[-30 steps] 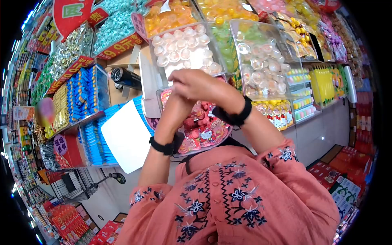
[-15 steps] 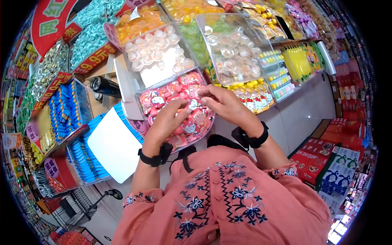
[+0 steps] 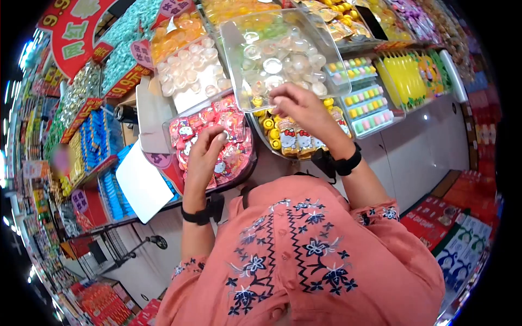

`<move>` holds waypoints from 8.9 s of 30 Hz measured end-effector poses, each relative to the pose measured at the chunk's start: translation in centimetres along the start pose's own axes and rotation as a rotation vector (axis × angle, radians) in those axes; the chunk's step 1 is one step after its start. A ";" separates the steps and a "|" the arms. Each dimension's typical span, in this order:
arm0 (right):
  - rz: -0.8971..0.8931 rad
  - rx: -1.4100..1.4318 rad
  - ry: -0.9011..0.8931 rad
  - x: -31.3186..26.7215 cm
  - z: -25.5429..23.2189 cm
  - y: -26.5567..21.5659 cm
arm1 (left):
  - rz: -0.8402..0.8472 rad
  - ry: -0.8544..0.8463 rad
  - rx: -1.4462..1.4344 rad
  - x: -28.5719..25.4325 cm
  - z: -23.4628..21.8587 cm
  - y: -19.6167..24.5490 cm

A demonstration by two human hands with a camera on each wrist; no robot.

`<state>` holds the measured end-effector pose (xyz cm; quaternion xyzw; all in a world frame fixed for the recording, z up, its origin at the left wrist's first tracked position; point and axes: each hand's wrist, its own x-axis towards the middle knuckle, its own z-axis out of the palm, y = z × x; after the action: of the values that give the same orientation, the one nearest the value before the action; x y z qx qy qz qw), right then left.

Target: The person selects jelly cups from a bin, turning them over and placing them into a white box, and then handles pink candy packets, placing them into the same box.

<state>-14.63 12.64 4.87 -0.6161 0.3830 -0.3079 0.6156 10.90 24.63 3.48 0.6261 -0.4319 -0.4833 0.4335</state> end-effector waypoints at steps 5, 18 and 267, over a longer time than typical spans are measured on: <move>-0.275 -0.240 0.234 1.3 -4.5 1.8 | 0.145 -0.008 0.056 1.9 7.0 3.0; -0.439 -0.745 0.401 2.0 -5.9 6.6 | 0.455 -0.189 0.944 15.0 11.4 10.7; -0.544 -0.710 -0.157 11.2 4.9 -5.1 | 0.100 -0.105 -0.721 9.8 -0.4 2.2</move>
<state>-4.19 5.42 8.62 -0.8886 0.2414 -0.2605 0.2903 12.58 14.67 3.38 0.3852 -0.2856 -0.6142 0.6267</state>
